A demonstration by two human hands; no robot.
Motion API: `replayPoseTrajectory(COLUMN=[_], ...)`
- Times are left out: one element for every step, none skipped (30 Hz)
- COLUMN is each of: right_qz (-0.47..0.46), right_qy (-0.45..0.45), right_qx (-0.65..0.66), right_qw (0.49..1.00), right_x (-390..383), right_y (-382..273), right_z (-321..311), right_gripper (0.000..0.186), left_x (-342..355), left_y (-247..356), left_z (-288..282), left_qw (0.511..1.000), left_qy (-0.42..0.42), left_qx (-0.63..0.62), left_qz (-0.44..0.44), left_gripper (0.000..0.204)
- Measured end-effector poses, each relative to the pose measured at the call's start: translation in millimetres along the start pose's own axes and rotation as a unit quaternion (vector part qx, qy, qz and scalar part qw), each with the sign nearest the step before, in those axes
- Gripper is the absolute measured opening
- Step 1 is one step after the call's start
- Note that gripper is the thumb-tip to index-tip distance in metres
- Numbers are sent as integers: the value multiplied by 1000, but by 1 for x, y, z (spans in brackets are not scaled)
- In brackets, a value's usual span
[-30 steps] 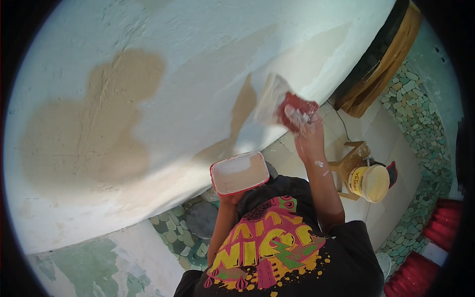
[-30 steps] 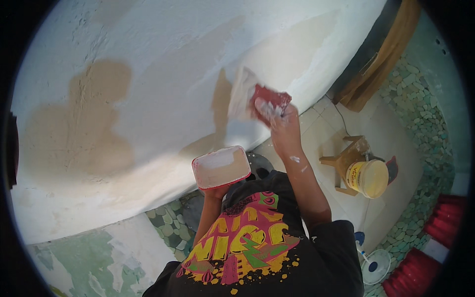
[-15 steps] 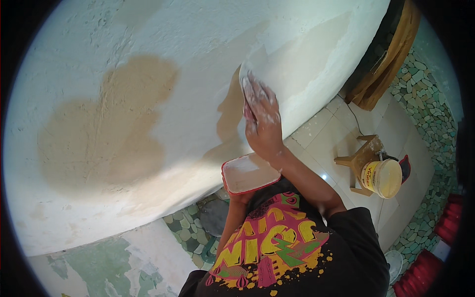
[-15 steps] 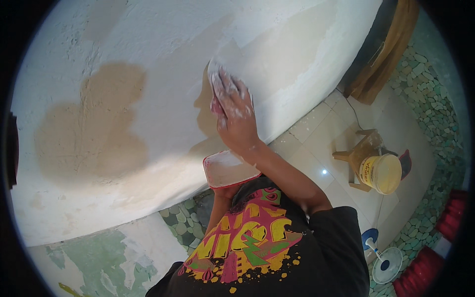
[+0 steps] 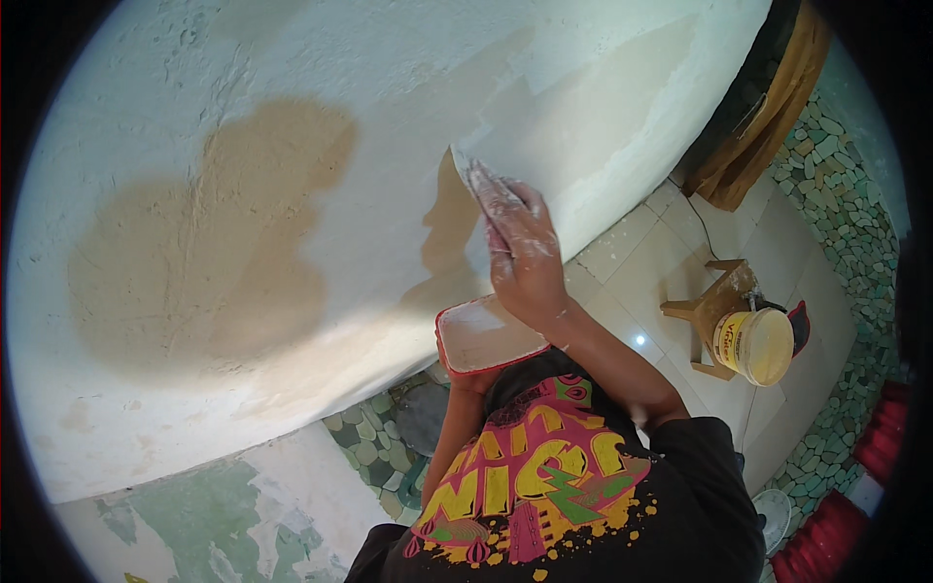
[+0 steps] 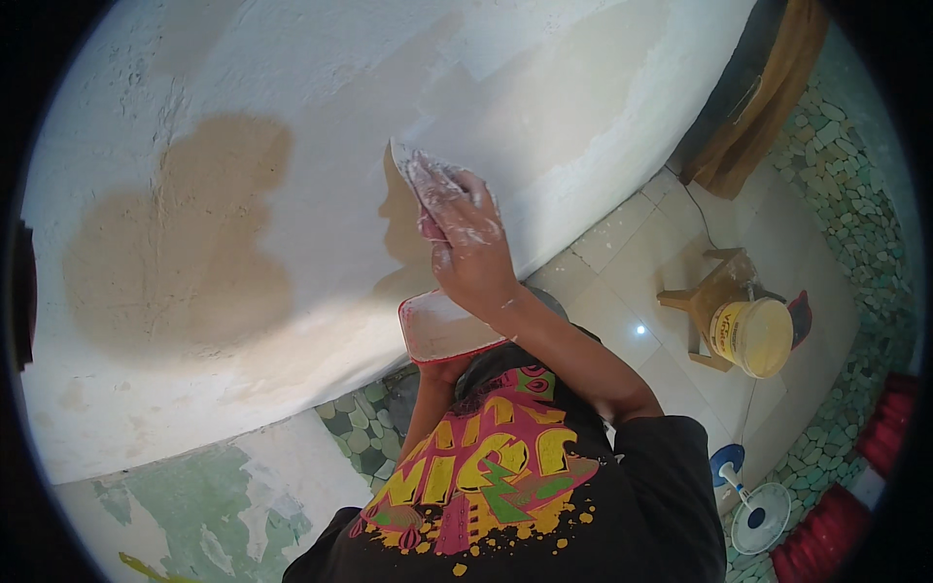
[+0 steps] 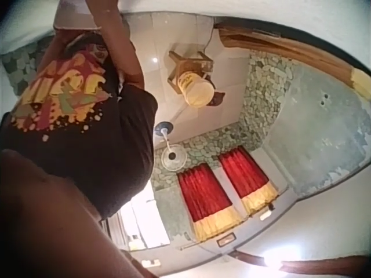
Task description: Applying and smoothing plaster or putty on a wall using a putty knife.
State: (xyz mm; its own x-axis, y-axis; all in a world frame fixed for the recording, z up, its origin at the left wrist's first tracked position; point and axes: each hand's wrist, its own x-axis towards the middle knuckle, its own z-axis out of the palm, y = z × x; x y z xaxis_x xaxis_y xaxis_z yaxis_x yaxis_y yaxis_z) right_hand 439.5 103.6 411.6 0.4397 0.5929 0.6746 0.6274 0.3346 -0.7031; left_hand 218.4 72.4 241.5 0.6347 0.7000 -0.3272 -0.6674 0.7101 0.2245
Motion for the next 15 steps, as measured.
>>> replayPoseTrajectory(right_qz=[-8,-7,21,48,48,33,18,46,45,13,-20,-22,-28,-36,-40], right_qy=[10,9,47,84,83,112,142,134,134,109,84,55,60,46,28], right_qx=[11,12,12,13,15,13,9,31,32,0,-33,-59,-60,-20,22], right_qw=[1000,1000,999,995,995,993,990,989,989,994,996,997,996,998,999], right_x=[3,9,19,27,35,43,47,44,41,36,29,18,10,4,0], right_y=[-3,-4,-3,0,6,13,16,17,13,7,1,0,4,10,8], right_z=[-6,-11,-17,-19,-17,-16,-16,-8,0,6,8,8,8,7,4], right_gripper=[70,70,70,69,69,69,68,66,66,65,64,60,60,58,57], left_x=[2,3,3,3,2,2,1,2,0,-3,-5,-5,-7,-6,-7], left_y=[0,0,-1,-1,-2,-3,-4,-5,-5,-4,-4,-4,-3,-1,0], left_z=[4,8,12,15,17,18,19,20,17,13,9,8,7,7,6], left_qw=[999,996,996,996,995,995,995,995,995,997,995,995,995,994,994], left_qy=[-43,-85,-84,-92,-101,-101,-99,-98,-98,-73,-48,-53,-61,-70,-73], left_qx=[0,-1,-1,-10,-20,-20,5,31,31,-28,-87,-86,-82,-77,-74], left_qz=[-1,-1,0,-8,-16,-16,-7,1,2,2,2,-2,-15,-28,-39], left_gripper=[75,65,65,64,63,63,63,64,64,70,75,75,76,77,78])
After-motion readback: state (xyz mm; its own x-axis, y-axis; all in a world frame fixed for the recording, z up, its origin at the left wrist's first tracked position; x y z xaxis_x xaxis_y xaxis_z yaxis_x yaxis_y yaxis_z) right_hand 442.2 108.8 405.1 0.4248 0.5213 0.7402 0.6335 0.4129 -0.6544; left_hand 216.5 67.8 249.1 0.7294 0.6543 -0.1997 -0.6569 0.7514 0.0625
